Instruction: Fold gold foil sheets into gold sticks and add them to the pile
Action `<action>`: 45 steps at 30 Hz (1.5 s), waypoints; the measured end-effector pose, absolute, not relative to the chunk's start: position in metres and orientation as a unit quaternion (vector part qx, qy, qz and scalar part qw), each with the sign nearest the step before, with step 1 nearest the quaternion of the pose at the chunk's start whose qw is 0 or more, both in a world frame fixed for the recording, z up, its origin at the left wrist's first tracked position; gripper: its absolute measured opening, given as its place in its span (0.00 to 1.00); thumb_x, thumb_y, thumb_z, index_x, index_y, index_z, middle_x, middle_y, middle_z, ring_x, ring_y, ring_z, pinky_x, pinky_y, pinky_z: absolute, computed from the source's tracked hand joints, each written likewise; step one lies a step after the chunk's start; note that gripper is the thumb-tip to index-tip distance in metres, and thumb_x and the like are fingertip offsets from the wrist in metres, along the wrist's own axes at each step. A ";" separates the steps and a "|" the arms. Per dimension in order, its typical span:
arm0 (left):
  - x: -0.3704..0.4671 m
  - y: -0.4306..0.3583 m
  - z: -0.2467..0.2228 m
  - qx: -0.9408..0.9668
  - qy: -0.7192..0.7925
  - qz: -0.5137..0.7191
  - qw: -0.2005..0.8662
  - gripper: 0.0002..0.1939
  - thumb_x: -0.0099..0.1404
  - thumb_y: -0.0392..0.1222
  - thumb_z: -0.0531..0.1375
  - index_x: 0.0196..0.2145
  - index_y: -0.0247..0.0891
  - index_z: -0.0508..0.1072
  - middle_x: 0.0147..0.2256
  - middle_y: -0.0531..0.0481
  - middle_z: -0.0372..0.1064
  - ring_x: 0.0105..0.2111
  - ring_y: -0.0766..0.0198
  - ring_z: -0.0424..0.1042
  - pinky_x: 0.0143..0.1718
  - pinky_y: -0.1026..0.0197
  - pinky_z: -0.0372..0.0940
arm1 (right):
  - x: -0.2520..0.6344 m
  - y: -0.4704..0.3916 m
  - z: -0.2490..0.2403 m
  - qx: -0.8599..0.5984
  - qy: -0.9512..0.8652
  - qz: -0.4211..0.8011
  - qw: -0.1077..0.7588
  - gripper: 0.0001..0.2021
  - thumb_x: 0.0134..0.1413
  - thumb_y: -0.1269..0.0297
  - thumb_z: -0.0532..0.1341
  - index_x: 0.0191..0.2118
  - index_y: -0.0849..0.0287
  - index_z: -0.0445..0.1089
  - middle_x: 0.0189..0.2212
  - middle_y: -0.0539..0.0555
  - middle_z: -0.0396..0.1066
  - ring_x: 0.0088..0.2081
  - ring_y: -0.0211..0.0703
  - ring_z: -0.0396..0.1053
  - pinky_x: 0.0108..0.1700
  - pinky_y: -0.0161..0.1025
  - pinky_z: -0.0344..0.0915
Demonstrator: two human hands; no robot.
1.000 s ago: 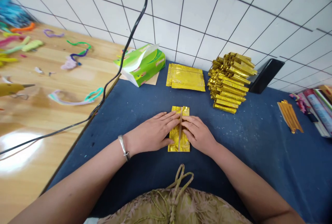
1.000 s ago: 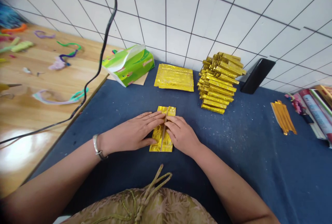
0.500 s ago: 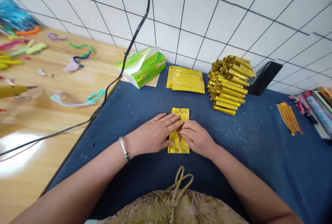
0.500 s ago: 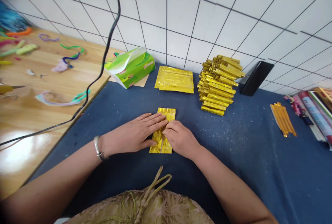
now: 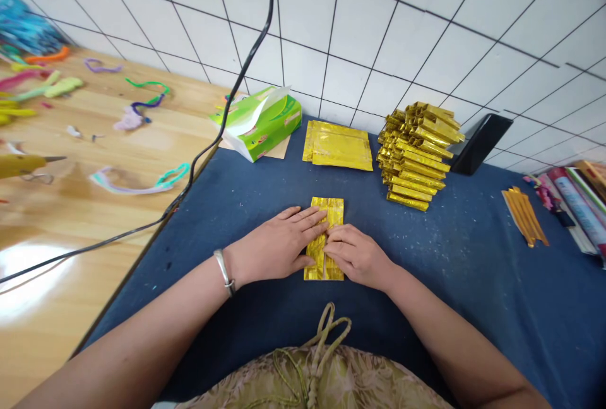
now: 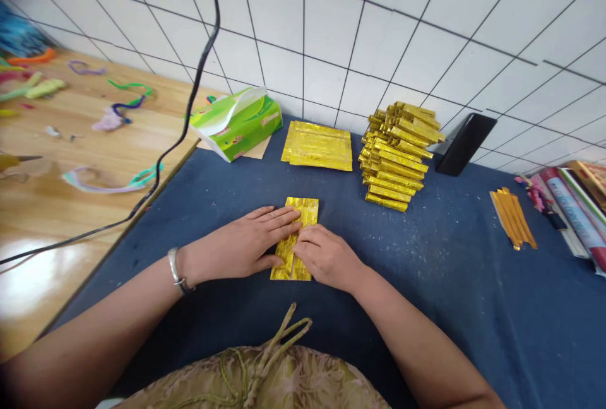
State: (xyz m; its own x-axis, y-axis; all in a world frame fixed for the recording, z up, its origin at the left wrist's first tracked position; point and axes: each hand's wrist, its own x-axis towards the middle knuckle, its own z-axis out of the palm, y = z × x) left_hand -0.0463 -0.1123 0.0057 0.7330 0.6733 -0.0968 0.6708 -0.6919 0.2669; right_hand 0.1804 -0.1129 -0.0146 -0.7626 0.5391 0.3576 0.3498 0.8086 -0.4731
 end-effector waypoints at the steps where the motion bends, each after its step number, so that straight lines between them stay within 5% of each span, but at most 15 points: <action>1: -0.046 -0.112 0.006 0.919 0.366 0.004 0.144 0.33 0.63 0.52 0.54 0.62 0.41 0.51 0.65 0.46 0.42 0.65 0.59 0.41 0.63 0.54 0.37 | 0.181 -0.113 -0.014 -0.237 -0.920 0.193 0.246 0.09 0.58 0.72 0.54 0.42 0.59 0.69 0.39 0.56 0.69 0.47 0.43 0.65 0.51 0.46 0.66; 16: -0.047 -0.112 0.005 0.916 0.373 0.003 0.145 0.36 0.63 0.53 0.54 0.64 0.44 0.46 0.65 0.49 0.40 0.64 0.59 0.43 0.63 0.55 0.38 | 0.183 -0.113 -0.013 -0.191 -0.932 0.213 0.222 0.07 0.56 0.70 0.57 0.41 0.59 0.70 0.37 0.54 0.73 0.46 0.40 0.68 0.54 0.44 0.66; 37: -0.045 -0.117 0.006 0.918 0.374 0.001 0.130 0.30 0.65 0.52 0.50 0.63 0.44 0.50 0.65 0.47 0.40 0.64 0.56 0.43 0.62 0.52 0.39 | 0.180 -0.114 -0.008 -0.199 -0.880 0.327 0.282 0.05 0.55 0.69 0.58 0.38 0.58 0.71 0.33 0.53 0.74 0.39 0.39 0.71 0.47 0.43 0.69; 45: -0.041 -0.115 0.006 0.921 0.368 0.005 0.131 0.26 0.70 0.51 0.43 0.62 0.43 0.53 0.63 0.49 0.49 0.64 0.56 0.44 0.61 0.51 0.40 | 0.182 -0.114 -0.005 -0.227 -0.827 0.434 0.275 0.06 0.56 0.66 0.59 0.36 0.59 0.72 0.32 0.54 0.74 0.37 0.39 0.72 0.45 0.40 0.69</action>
